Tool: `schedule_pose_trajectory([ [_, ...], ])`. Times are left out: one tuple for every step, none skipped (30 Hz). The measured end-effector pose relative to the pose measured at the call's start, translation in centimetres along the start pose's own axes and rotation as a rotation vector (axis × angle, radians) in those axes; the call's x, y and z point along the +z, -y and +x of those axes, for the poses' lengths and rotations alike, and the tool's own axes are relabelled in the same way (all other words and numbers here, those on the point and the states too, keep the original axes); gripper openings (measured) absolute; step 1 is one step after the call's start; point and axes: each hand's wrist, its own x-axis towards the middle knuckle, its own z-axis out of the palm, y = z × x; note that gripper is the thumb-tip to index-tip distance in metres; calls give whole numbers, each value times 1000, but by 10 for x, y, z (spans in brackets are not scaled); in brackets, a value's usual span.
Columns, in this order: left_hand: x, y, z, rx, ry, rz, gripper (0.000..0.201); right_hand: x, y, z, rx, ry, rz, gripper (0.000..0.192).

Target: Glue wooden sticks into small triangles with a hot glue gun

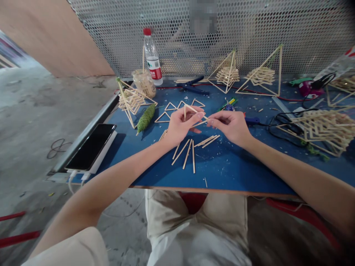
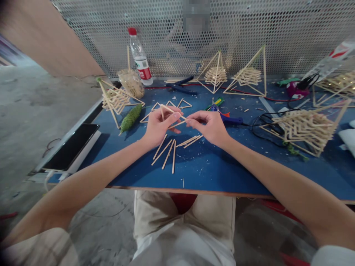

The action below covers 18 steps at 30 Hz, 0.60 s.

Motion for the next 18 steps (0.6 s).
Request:
schedule_pose_trajectory([
  [1, 1, 0, 3, -9, 4, 47, 2, -1, -1, 17, 7, 27, 28],
  [2, 1, -1, 5, -10, 7, 49, 4, -1, -2, 35, 14, 47, 30],
  [2, 1, -1, 5, -6, 10, 51, 5, -1, -2, 52, 21, 65, 31],
  [2, 0, -2, 2, 0, 11, 53, 6, -1, -3, 67, 27, 86, 33],
  [2, -1, -2, -4, 5, 12, 55, 6, -1, -3, 78, 32, 108, 34],
  [2, -2, -2, -11, 9, 10, 58, 7, -1, -4, 86, 35, 131, 35],
  [2, -3, -2, -18, 12, 6, 60, 7, 0, -4, 89, 37, 150, 35],
  [2, -4, -2, -26, 14, 0, 62, 7, 1, -4, 87, 39, 163, 35],
  [2, -4, -2, -32, 14, -6, 63, 7, 1, -5, 81, 41, 167, 35],
  [2, -4, -2, -36, 14, -12, 64, 7, 2, -5, 73, 41, 164, 35],
  [1, -4, -2, -35, 15, -19, 64, 7, 3, -5, 64, 41, 156, 35],
  [1, -3, -2, -31, 17, -29, 63, 7, 4, -5, 55, 40, 146, 35],
  [2, -3, -2, -27, 22, -40, 63, 7, 4, -5, 48, 39, 133, 35],
  [2, -3, -2, -22, 27, -51, 62, 7, 5, -5, 41, 36, 118, 36],
  [2, -4, -2, -19, 29, -60, 62, 7, 5, -5, 36, 31, 104, 36],
  [2, -5, -3, -19, 29, -64, 62, 6, 5, -5, 31, 25, 90, 36],
  [2, -6, -3, -23, 29, -61, 63, 6, 5, -5, 26, 19, 73, 37],
  [2, -8, -4, -31, 28, -52, 64, 6, 5, -5, 20, 14, 55, 37],
])
